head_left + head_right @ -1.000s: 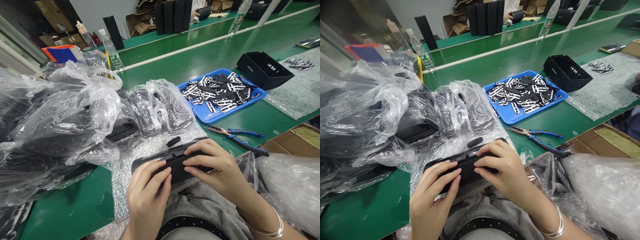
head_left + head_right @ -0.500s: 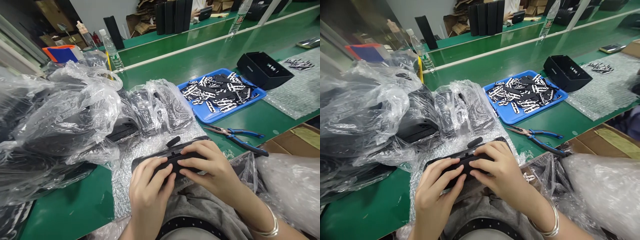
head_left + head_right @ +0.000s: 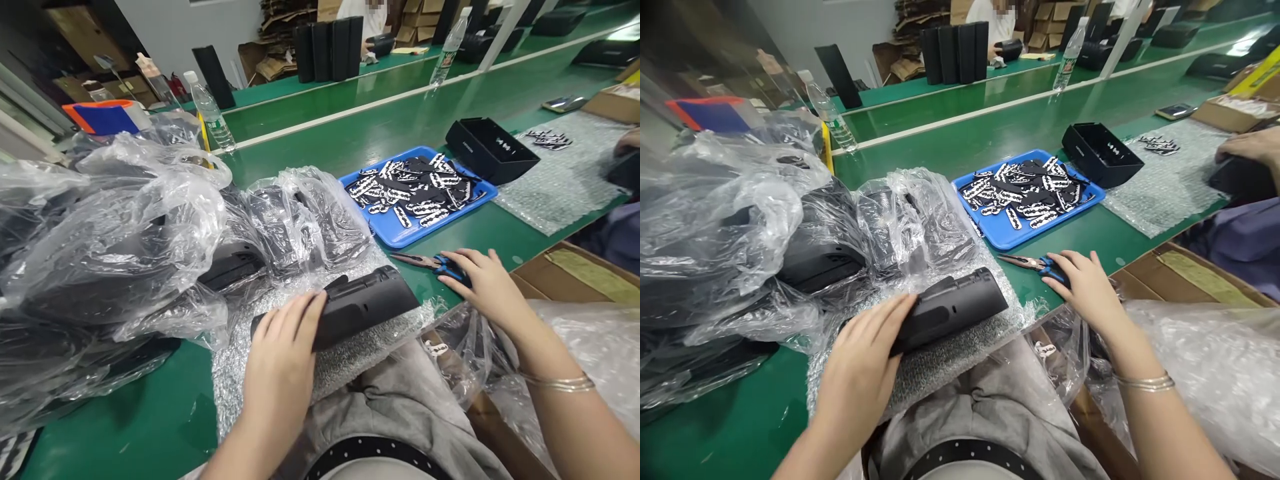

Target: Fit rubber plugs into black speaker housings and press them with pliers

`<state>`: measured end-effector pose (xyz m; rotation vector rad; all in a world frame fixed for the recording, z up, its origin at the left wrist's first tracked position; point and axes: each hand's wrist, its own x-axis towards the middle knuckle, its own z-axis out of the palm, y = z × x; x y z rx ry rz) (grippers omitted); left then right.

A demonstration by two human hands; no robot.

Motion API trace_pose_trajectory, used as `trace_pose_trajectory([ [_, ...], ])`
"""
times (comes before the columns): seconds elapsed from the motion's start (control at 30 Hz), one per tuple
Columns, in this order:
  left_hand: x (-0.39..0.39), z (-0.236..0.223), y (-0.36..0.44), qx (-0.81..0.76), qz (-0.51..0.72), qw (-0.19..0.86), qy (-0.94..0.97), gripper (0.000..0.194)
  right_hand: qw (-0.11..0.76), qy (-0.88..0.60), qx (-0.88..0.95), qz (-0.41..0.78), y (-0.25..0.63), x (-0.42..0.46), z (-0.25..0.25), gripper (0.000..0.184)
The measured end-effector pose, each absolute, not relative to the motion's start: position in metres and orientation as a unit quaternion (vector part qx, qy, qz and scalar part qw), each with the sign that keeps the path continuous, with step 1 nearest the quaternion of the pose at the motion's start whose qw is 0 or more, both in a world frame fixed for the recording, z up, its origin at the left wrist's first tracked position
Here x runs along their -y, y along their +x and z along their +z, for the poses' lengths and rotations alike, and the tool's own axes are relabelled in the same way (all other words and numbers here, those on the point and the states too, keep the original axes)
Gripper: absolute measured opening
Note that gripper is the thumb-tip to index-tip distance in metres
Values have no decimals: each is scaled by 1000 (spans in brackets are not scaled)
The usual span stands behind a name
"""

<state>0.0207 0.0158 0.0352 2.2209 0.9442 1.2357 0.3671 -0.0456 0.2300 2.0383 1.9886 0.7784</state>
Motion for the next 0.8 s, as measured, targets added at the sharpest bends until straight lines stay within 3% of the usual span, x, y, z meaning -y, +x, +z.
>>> trace_pose_trajectory([
  [0.07, -26, 33, 9, -330, 447, 316, 769, 60, 95, 681, -680, 253, 366, 42, 239, 79],
  [0.2, -32, 27, -14, -262, 389, 670, 575, 51, 43, 674, -681, 281, 341, 50, 262, 65],
  [0.27, -19, 24, -13, -222, 339, 805, 434, 61, 20, 668, -677, 307, 328, 58, 268, 63],
  [0.33, 2, 23, -1, -222, 308, 872, 309, 78, 3, 661, -680, 318, 321, 64, 265, 63],
  [0.4, 25, 25, 16, -249, 302, 891, 229, 87, -18, 667, -679, 305, 322, 65, 253, 58],
  [0.5, 50, 32, 40, -293, 319, 879, 199, 81, -45, 702, -656, 274, 337, 58, 228, 53],
  [0.8, 49, 38, 51, -336, 388, 789, 338, 67, -240, 764, -453, 390, 390, 75, 187, 50],
])
